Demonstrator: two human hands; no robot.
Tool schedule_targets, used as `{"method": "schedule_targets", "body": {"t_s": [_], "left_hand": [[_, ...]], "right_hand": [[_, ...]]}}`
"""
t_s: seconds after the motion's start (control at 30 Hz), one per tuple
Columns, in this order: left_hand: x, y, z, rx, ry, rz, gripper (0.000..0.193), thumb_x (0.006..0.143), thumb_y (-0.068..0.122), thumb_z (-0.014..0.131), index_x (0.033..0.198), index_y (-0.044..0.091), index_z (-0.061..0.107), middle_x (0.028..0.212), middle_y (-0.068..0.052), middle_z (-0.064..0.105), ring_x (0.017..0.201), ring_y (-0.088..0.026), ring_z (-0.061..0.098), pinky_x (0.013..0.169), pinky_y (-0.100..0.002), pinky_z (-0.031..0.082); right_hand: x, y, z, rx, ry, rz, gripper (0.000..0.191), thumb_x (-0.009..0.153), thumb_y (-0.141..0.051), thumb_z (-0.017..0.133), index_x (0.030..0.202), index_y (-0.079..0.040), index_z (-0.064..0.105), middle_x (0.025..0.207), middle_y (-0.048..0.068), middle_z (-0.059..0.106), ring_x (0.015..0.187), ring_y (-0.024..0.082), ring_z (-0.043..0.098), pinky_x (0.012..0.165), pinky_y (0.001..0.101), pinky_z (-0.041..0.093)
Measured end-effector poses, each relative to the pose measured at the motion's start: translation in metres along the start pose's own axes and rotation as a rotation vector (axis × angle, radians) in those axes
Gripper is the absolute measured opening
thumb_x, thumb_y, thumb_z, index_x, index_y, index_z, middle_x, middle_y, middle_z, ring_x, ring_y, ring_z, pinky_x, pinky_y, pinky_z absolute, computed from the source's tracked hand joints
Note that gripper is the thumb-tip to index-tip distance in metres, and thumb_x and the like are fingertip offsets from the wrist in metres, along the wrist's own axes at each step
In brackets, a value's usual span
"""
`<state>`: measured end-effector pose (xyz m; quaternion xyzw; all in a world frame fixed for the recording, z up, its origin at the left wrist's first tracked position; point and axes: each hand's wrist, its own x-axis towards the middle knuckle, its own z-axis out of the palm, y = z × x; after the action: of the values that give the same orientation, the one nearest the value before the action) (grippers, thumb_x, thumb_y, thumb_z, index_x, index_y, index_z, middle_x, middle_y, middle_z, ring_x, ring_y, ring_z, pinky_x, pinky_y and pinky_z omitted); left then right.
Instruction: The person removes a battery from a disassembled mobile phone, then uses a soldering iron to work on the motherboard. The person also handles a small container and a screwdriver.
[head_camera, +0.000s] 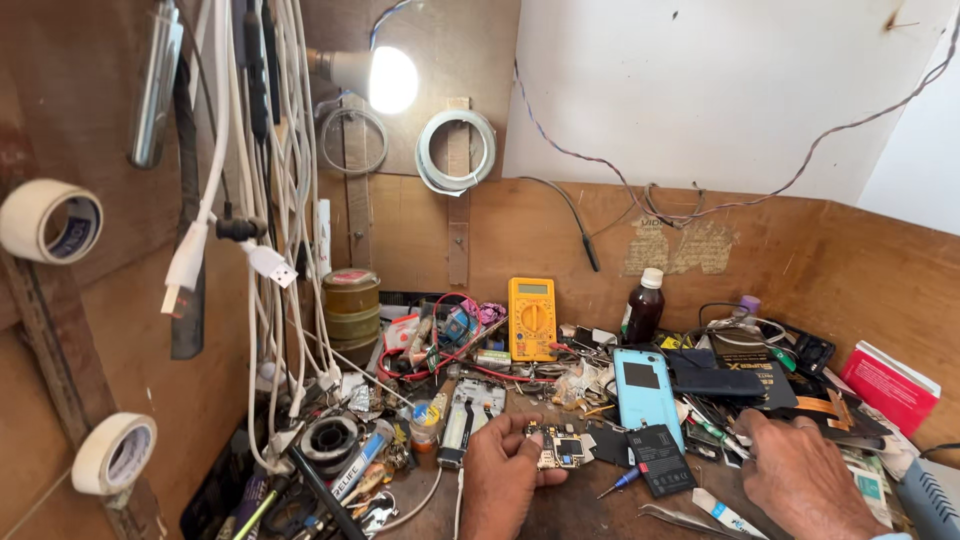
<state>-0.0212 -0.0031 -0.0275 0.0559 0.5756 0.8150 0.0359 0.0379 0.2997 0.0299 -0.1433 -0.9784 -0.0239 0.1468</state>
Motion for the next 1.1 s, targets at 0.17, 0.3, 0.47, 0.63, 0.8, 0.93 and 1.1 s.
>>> {"method": "schedule_targets", "body": {"t_s": [0.17, 0.3, 0.47, 0.63, 0.8, 0.93, 1.1], "left_hand": [[0.001, -0.001, 0.001, -0.049, -0.002, -0.013, 0.029, 0.093, 0.000, 0.059, 0.120, -0.007, 0.065, 0.094, -0.015, 0.078, 0.070, -0.018, 0.075, 0.057, -0.029, 0.066], [0.000, 0.000, 0.000, -0.051, 0.002, -0.002, 0.028, 0.093, 0.000, 0.059, 0.120, -0.008, 0.064, 0.094, -0.015, 0.078, 0.071, -0.017, 0.075, 0.057, -0.029, 0.067], [-0.001, 0.003, 0.001, -0.008, 0.012, -0.028, 0.028, 0.094, 0.000, 0.058, 0.120, -0.008, 0.063, 0.094, -0.016, 0.078, 0.069, -0.018, 0.076, 0.057, -0.029, 0.067], [0.001, -0.002, 0.000, -0.044, 0.017, -0.033, 0.029, 0.094, 0.000, 0.057, 0.122, -0.007, 0.062, 0.093, -0.015, 0.078, 0.070, -0.019, 0.076, 0.057, -0.028, 0.067], [0.015, -0.008, 0.000, -0.009, -0.001, -0.076, 0.031, 0.094, -0.002, 0.056, 0.125, -0.006, 0.061, 0.096, -0.017, 0.079, 0.072, -0.020, 0.078, 0.056, -0.030, 0.067], [0.020, -0.011, 0.000, -0.016, 0.021, -0.112, 0.032, 0.095, -0.004, 0.056, 0.126, -0.005, 0.061, 0.097, -0.019, 0.080, 0.073, -0.022, 0.079, 0.055, -0.031, 0.067], [0.019, -0.010, -0.001, 0.032, 0.038, -0.131, 0.034, 0.095, -0.002, 0.058, 0.128, -0.005, 0.061, 0.098, -0.017, 0.080, 0.067, -0.024, 0.078, 0.053, -0.030, 0.065]], "right_hand": [[0.006, -0.001, -0.008, -0.067, -0.084, 0.059, 0.040, 0.084, -0.023, 0.074, 0.123, -0.020, 0.068, 0.106, 0.014, 0.079, 0.116, 0.030, 0.069, 0.106, 0.0420, 0.053], [0.002, -0.001, -0.023, 0.120, -0.066, 0.109, 0.033, 0.088, -0.024, 0.070, 0.121, -0.021, 0.075, 0.115, 0.009, 0.078, 0.113, 0.027, 0.074, 0.104, 0.0400, 0.057], [0.002, 0.008, -0.023, 0.175, 0.159, 0.098, 0.030, 0.084, -0.027, 0.072, 0.112, -0.020, 0.079, 0.108, 0.007, 0.079, 0.108, 0.024, 0.072, 0.100, 0.0396, 0.056], [0.003, 0.021, -0.006, 0.234, 0.381, 0.066, 0.032, 0.084, -0.022, 0.073, 0.115, -0.017, 0.080, 0.090, 0.005, 0.069, 0.084, 0.019, 0.067, 0.082, 0.0345, 0.059], [0.008, 0.037, 0.012, 0.513, 0.592, -0.014, 0.029, 0.085, -0.012, 0.076, 0.113, -0.010, 0.080, 0.079, 0.007, 0.066, 0.068, 0.018, 0.063, 0.067, 0.0329, 0.057], [0.024, 0.059, 0.047, 0.423, 0.597, 0.009, 0.027, 0.083, -0.013, 0.079, 0.109, -0.014, 0.082, 0.076, 0.006, 0.068, 0.069, 0.017, 0.066, 0.067, 0.0291, 0.058], [0.048, 0.090, 0.113, 0.336, 0.525, -0.125, 0.027, 0.076, -0.028, 0.081, 0.103, -0.024, 0.083, 0.082, 0.002, 0.081, 0.077, 0.012, 0.075, 0.081, 0.0277, 0.057]]}}
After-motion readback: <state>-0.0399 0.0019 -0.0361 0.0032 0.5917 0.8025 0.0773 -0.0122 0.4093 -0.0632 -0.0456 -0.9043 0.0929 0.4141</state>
